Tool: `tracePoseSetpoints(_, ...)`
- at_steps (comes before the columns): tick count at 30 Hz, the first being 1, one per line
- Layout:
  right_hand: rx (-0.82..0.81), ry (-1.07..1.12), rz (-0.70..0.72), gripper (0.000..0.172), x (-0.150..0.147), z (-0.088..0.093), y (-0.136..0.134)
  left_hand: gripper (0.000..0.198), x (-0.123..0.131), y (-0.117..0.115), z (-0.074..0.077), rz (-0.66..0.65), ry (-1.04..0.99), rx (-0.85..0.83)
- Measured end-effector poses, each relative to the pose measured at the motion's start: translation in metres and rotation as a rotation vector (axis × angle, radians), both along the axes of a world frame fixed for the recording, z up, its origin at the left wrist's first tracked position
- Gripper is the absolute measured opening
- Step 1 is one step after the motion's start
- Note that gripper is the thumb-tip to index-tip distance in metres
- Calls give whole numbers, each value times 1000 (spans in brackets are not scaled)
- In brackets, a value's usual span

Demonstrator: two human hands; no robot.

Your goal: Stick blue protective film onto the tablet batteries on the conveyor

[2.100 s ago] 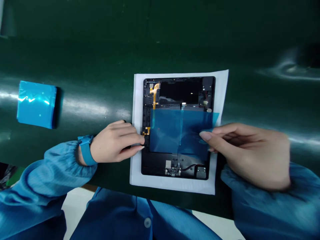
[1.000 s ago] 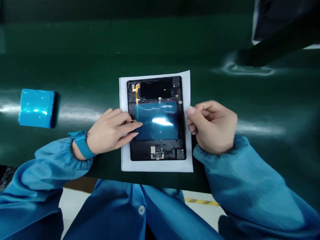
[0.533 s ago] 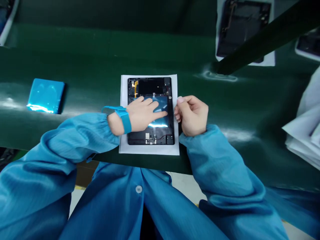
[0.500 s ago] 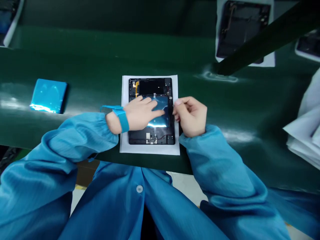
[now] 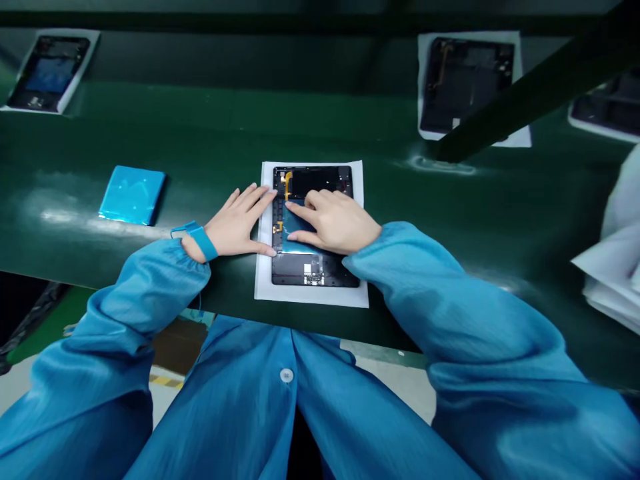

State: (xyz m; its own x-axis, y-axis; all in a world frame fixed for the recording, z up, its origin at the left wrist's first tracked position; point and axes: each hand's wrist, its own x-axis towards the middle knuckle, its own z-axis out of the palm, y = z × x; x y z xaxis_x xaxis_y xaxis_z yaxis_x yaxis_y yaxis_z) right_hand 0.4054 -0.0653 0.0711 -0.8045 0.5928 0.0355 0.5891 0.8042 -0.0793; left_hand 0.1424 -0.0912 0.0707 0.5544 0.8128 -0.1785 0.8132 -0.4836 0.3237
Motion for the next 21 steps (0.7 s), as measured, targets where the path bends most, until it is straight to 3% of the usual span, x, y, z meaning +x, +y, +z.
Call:
tracePoseSetpoints(4, -21, 46, 150, 79, 9, -1, -30, 123, 1, -1, -2, -19, -15, -5)
tracePoseSetpoints(6, -27, 52, 156, 76, 12, -2, -36, 121, 0, -1, -4, -27, -24, -2)
tracePoseSetpoints(10, 37, 21, -146, 78, 16, -2, -22, 121, -1, -1, -5, -24, -6, 6)
tracePoseSetpoints(12, 54, 8, -205, 81, 17, -2, -20, 122, 0, -1, -4, -21, 5, 1)
tracePoseSetpoints(18, -4, 81, 107, 81, 17, -2, -62, 119, 5, -2, 1, -28, 44, -7)
tracePoseSetpoints(21, 5, 116, 91, 76, 25, 0, -64, 117, 4, -2, 6, -27, 86, -11)
